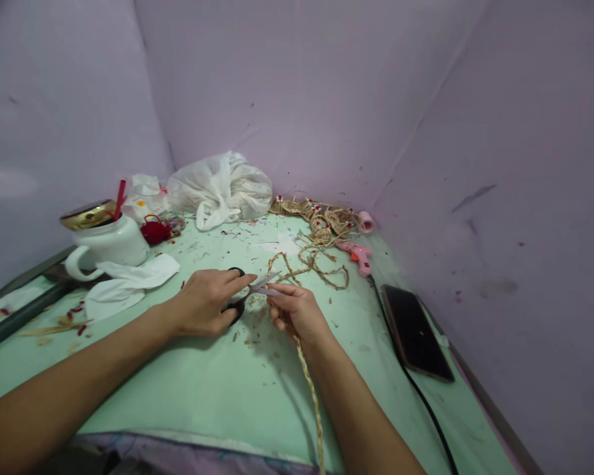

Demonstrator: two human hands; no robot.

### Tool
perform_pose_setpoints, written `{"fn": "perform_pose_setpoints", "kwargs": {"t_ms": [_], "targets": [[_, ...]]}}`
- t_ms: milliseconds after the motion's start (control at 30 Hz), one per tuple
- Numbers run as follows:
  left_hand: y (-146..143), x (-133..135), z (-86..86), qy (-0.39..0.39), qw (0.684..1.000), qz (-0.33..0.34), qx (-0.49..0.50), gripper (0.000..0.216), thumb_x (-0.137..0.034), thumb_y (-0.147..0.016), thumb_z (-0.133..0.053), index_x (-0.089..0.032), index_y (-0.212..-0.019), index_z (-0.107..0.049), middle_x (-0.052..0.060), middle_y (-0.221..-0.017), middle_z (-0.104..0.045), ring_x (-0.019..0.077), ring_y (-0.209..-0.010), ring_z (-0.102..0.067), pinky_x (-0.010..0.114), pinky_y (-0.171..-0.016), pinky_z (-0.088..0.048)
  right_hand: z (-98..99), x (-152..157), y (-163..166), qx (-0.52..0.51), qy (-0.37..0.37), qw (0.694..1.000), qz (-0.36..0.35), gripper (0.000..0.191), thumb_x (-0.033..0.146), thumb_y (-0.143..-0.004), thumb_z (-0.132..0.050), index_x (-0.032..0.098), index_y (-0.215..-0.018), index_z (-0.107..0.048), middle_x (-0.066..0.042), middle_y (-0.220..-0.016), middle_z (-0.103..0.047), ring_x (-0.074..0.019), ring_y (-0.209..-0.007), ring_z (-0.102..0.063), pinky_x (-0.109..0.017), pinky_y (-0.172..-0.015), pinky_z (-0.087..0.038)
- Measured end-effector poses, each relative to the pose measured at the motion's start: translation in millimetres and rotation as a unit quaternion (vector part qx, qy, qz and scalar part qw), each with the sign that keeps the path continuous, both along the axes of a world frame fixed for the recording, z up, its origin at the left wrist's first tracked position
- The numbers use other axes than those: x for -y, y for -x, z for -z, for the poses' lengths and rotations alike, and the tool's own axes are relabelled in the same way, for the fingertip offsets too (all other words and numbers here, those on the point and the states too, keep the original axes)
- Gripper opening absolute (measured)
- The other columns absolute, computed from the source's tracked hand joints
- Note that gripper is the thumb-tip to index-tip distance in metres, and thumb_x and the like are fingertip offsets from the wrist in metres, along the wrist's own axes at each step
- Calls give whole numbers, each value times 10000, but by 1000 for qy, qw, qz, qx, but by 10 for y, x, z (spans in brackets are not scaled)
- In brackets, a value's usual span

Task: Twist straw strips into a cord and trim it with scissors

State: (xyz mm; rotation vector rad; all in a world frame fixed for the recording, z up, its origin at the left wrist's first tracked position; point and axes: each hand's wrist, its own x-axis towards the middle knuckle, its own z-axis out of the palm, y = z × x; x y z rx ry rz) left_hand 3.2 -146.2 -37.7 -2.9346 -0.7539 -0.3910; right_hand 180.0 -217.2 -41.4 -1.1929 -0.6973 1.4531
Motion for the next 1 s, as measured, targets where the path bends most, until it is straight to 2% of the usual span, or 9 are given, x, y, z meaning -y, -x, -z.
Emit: {"fn": "perform_pose_setpoints", "kwargs": {"t_ms": [200, 433, 533, 633, 700, 767, 833, 900, 1000], "targets": [[-1, -7, 13, -2, 1000, 7, -12, 543, -230, -687, -419, -185, -1226, -381, 58, -876, -574, 202, -726, -557, 301, -591, -396, -16, -12, 24, -83, -1, 997, 0, 189, 129, -508, -670, 108, -696, -659, 38, -455, -467, -13, -347, -336, -114, -267, -171], [10, -1, 56, 34, 999, 4, -9, 529, -139, -663, -402, -204, -1188, -408, 33, -834, -608, 180, -682, -564, 263, -548, -367, 54, -3, -6, -28, -18, 999, -22, 185, 200, -586, -676, 139, -758, -644, 41, -440, -485, -26, -300, -331, -139, -251, -143], [4, 8, 60, 77, 997, 10, 16, 472, -114, -672, -398, -218, -1127, -468, 13, -774, -620, 159, -647, -561, 244, -547, -355, 35, 4, 8, -12, -29, 999, -15, 156, 237, -592, -685, 138, -698, -627, 45, -423, -478, -21, -293, -327, -137, -257, -147], [-34, 12, 36, 180, 978, 5, 108, 323, -118, -682, -419, -206, -957, -564, -6, -694, -606, 125, -613, -540, 223, -558, -359, -9, 3, 39, -23, -38, 999, 25, 193, 237, -555, -714, 130, -692, -630, 52, -427, -471, -20, -330, -359, -127, -292, -231], [-70, 4, 12, 285, 933, -24, 218, 239, -150, -681, -462, -173, -888, -579, -6, -662, -594, 107, -590, -525, 211, -550, -367, -29, 1, 56, -26, -34, 998, 47, 226, 232, -536, -729, 130, -714, -636, 54, -452, -475, -31, -368, -396, -132, -319, -284], [-104, -9, -11, 400, 856, -66, 321, 259, -201, -661, -528, -139, -910, -564, -5, -628, -579, 100, -554, -515, 210, -526, -376, -36, 2, 69, -18, -34, 998, 48, 249, 231, -530, -736, 131, -738, -642, 54, -483, -486, -39, -394, -422, -145, -342, -321], [-135, -8, -26, 503, 770, -105, 379, 355, -241, -615, -601, -117, -942, -543, -17, -578, -556, 96, -505, -504, 210, -488, -373, -33, 7, 85, -6, -38, 999, 35, 291, 240, -538, -734, 142, -799, -650, 56, -511, -500, -47, -403, -440, -166, -369, -353], [-170, 19, -31, 575, 698, -126, 408, 428, -251, -561, -658, -112, -945, -532, -29, -550, -540, 87, -466, -491, 195, -447, -345, -21, 15, 113, 0, -44, 999, 27, 344, 253, -548, -731, 159, -869, -653, 60, -530, -508, -57, -416, -460, -192, -411, -383], [-240, 104, -24, 627, 619, -140, 451, 474, -229, -512, -695, -120, -941, -526, -27, -566, -551, 72, -463, -489, 171, -427, -314, 11, 22, 169, 6, -48, 998, 31, 394, 267, -553, -730, 172, -929, -657, 49, -570, -549, -66, -463, -480, -216, -480, -397]]}}
